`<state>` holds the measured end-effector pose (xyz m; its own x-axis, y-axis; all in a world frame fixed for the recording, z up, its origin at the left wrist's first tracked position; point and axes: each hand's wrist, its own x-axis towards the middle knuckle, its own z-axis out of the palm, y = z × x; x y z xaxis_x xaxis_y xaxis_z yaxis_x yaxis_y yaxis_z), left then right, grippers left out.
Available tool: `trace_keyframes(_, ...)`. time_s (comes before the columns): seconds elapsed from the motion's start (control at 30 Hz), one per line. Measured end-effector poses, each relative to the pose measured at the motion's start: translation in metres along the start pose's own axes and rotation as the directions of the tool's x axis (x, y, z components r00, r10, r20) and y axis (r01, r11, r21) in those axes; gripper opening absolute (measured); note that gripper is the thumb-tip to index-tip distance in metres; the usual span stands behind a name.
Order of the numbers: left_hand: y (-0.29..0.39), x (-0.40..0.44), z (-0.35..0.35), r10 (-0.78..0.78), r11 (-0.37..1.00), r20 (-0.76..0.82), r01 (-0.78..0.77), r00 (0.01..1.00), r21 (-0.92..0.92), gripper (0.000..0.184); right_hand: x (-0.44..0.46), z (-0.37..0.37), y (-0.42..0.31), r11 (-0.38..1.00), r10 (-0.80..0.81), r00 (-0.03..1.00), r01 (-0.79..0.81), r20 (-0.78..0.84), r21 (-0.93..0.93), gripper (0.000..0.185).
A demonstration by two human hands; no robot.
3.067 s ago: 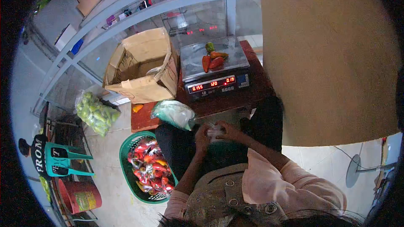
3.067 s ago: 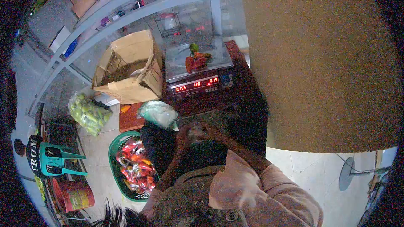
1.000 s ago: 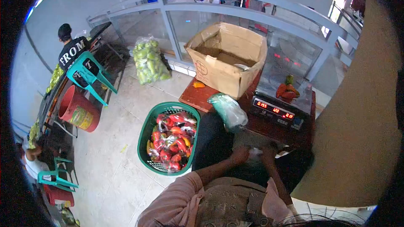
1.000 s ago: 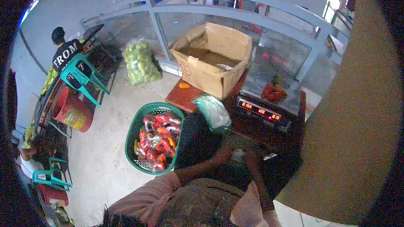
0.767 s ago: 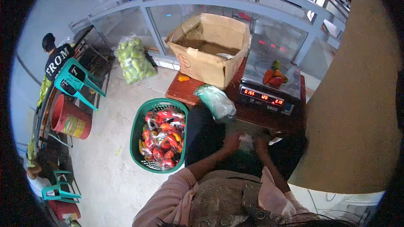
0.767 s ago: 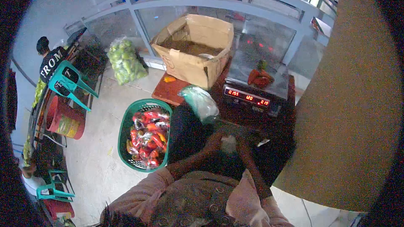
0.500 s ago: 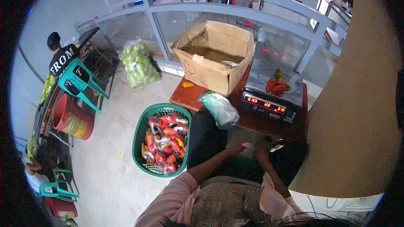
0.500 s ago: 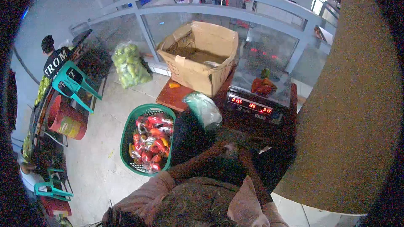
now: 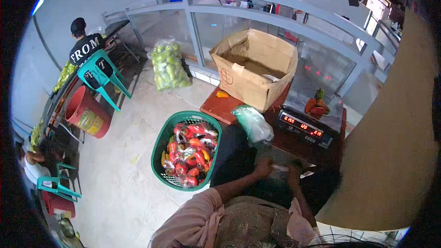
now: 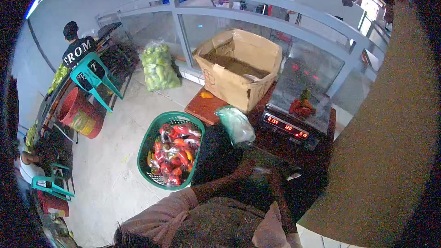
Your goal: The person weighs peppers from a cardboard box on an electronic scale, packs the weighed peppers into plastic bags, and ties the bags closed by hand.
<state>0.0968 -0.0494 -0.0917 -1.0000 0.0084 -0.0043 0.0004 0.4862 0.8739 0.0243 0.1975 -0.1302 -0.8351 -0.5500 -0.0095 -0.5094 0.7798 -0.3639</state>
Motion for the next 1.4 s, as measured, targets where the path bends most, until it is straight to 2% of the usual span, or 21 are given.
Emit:
trace_keyframes(0.07,0.029,-0.012,-0.01,0.09,0.989,-0.205,-0.062,0.975,0.137,0.033,-0.003,0.005,0.007,0.988,-0.041,0.995,0.055,-0.096,0.145,0.039)
trace_keyframes(0.1,0.048,-0.02,-0.019,0.142,0.974,-0.296,-0.08,0.945,0.21,0.033,-0.002,0.004,0.001,0.993,0.039,0.999,-0.035,-0.029,0.115,0.041)
trace_keyframes(0.17,0.083,-0.026,-0.042,-0.003,0.982,-0.156,0.033,0.988,0.188,0.035,-0.003,-0.003,-0.016,0.977,0.204,0.974,-0.209,0.1,0.036,0.046)
trace_keyframes(0.3,0.1,-0.016,-0.056,-0.177,0.962,0.028,0.167,0.984,0.216,0.034,-0.007,0.054,0.041,1.0,0.006,0.999,-0.006,-0.048,0.011,0.047)
trace_keyframes(0.47,0.096,-0.019,-0.049,-0.049,0.974,-0.122,0.075,0.991,0.215,0.029,-0.018,-0.061,-0.067,0.995,-0.061,0.987,0.071,-0.147,0.064,0.046)
trace_keyframes(0.5,0.094,-0.021,-0.047,-0.025,0.981,-0.15,0.053,0.988,0.186,0.028,-0.019,-0.071,-0.084,0.998,0.009,0.995,-0.003,-0.1,0.06,0.044)
trace_keyframes(0.6,0.118,-0.022,-0.061,-0.14,0.969,0.054,0.126,0.989,0.214,0.027,-0.019,-0.085,-0.104,0.99,0.14,0.99,-0.14,-0.001,0.012,0.038)
trace_keyframes(0.8,0.092,-0.022,-0.045,0.156,0.945,-0.236,-0.074,0.959,0.319,0.036,-0.016,-0.072,-0.075,0.977,0.105,0.994,-0.099,0.02,-0.186,0.032)
trace_keyframes(0.87,0.111,-0.018,-0.061,-0.103,0.937,-0.052,0.114,0.993,0.33,0.043,-0.013,-0.018,-0.027,0.939,0.15,0.989,-0.147,-0.014,-0.311,0.034)
trace_keyframes(0.9,0.118,-0.016,-0.066,-0.233,0.915,0.04,0.204,0.972,0.348,0.046,-0.013,-0.018,-0.028,0.996,0.066,0.995,-0.071,-0.079,-0.061,0.034)
trace_keyframes(0.93,0.106,-0.017,-0.059,-0.054,0.933,-0.086,0.081,0.995,0.35,0.048,-0.016,-0.026,-0.034,0.982,0.001,0.987,0.03,-0.162,0.187,0.035)
trace_keyframes(1.0,0.092,-0.023,-0.049,0.3,0.903,-0.323,-0.158,0.898,0.4,0.051,-0.022,-0.039,-0.044,0.752,-0.057,0.934,0.272,-0.353,0.6,0.037)
trace_keyframes(1.03,0.09,-0.024,-0.048,0.269,0.902,-0.297,-0.131,0.916,0.412,0.05,-0.025,-0.044,-0.047,0.554,-0.043,0.893,0.394,-0.447,0.733,0.038)
trace_keyframes(1.07,0.087,-0.023,-0.047,0.239,0.898,-0.27,-0.106,0.933,0.427,0.05,-0.021,-0.048,-0.05,0.629,0.003,0.931,0.282,-0.365,0.725,0.038)
trace_keyframes(1.1,0.087,-0.022,-0.048,0.209,0.893,-0.244,-0.083,0.947,0.442,0.049,-0.016,-0.046,-0.047,0.695,0.049,0.959,0.167,-0.278,0.699,0.038)
trace_keyframes(1.13,0.086,-0.02,-0.049,0.171,0.903,-0.238,-0.056,0.956,0.425,0.048,-0.004,-0.037,-0.034,0.906,0.214,0.976,-0.18,-0.047,0.382,0.036)
trace_keyframes(1.2,0.086,-0.02,-0.049,0.109,0.923,-0.231,-0.012,0.967,0.386,0.047,-0.002,-0.029,-0.023,0.927,0.357,0.926,-0.336,0.119,-0.169,0.031)
trace_keyframes(1.27,0.087,-0.022,-0.051,0.088,0.939,-0.239,0.0,0.967,0.345,0.046,-0.008,-0.032,-0.026,0.928,0.177,0.966,-0.101,0.187,-0.357,0.024)
trace_keyframes(1.3,0.088,-0.022,-0.055,0.09,0.945,-0.249,-0.004,0.964,0.326,0.046,-0.008,-0.029,-0.025,0.923,0.016,1.0,-0.008,0.017,-0.384,0.021)
trace_keyframes(1.37,0.091,-0.019,-0.054,0.171,0.951,-0.35,-0.061,0.921,0.303,0.045,-0.015,-0.013,-0.013,0.867,-0.316,0.9,0.145,-0.301,-0.477,0.018)
trace_keyframes(1.4,0.093,-0.019,-0.054,0.208,0.952,-0.399,-0.091,0.893,0.293,0.044,-0.011,0.001,-0.003,0.892,-0.153,0.972,0.058,-0.178,-0.449,0.019)
